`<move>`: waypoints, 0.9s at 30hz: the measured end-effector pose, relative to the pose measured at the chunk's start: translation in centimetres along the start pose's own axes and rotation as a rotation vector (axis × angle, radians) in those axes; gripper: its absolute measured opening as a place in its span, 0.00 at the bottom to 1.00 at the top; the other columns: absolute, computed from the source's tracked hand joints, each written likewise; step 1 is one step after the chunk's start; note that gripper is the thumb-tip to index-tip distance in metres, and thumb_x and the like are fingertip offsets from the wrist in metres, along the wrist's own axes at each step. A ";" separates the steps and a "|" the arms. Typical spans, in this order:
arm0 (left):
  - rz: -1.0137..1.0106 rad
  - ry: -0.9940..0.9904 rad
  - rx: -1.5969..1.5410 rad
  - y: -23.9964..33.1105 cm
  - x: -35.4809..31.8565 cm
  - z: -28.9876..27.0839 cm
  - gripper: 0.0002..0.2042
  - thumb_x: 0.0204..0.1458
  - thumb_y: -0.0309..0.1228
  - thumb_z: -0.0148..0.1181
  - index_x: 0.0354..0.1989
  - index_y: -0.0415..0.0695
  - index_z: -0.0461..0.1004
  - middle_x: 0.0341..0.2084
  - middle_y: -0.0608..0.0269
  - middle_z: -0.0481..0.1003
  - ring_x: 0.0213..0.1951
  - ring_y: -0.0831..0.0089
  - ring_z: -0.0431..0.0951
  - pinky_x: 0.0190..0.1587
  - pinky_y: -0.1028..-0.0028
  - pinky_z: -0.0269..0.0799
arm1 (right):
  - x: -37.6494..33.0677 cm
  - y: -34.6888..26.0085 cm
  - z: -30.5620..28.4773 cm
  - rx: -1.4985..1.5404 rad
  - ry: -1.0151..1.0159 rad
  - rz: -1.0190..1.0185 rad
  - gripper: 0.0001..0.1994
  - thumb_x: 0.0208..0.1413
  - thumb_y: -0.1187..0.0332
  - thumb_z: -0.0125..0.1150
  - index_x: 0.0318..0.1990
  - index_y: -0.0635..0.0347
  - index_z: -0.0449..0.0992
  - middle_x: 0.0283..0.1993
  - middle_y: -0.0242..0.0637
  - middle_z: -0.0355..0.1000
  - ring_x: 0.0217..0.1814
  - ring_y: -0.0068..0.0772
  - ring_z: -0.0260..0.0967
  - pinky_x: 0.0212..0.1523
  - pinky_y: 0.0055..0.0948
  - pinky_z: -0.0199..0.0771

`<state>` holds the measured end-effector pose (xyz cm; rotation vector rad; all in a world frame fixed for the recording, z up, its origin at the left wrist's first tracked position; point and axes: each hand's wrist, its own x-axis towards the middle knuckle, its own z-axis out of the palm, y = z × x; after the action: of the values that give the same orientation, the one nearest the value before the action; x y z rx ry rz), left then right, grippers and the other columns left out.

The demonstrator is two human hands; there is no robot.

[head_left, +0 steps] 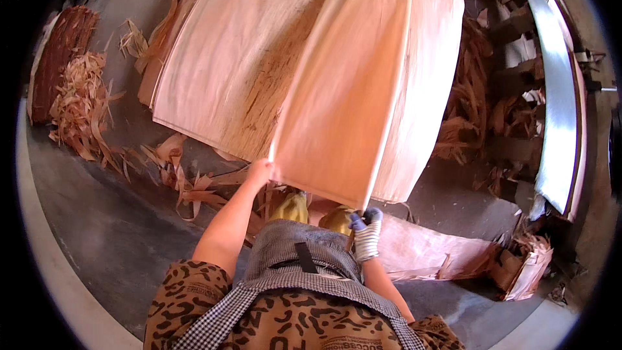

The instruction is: The person cuts thin wood veneer sheets using a hand-held blade, measuring the material with a long stick, and moves finished pieces onto stacks.

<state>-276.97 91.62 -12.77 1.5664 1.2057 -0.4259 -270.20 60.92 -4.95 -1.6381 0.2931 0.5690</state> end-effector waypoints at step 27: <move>0.459 0.040 -1.104 13.5 -17.2 7.6 0.14 0.52 0.36 0.50 0.41 0.40 0.66 0.33 0.59 0.72 0.31 0.70 0.75 0.26 0.71 0.73 | 1.2 -12.2 -17.8 0.393 0.045 0.146 0.07 0.43 0.68 0.62 0.27 0.57 0.69 0.15 0.26 0.59 0.12 0.19 0.53 0.12 0.18 0.53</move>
<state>-270.50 77.84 4.60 0.8107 0.8091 0.5174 -259.59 45.56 5.89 -1.2570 0.5262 0.5454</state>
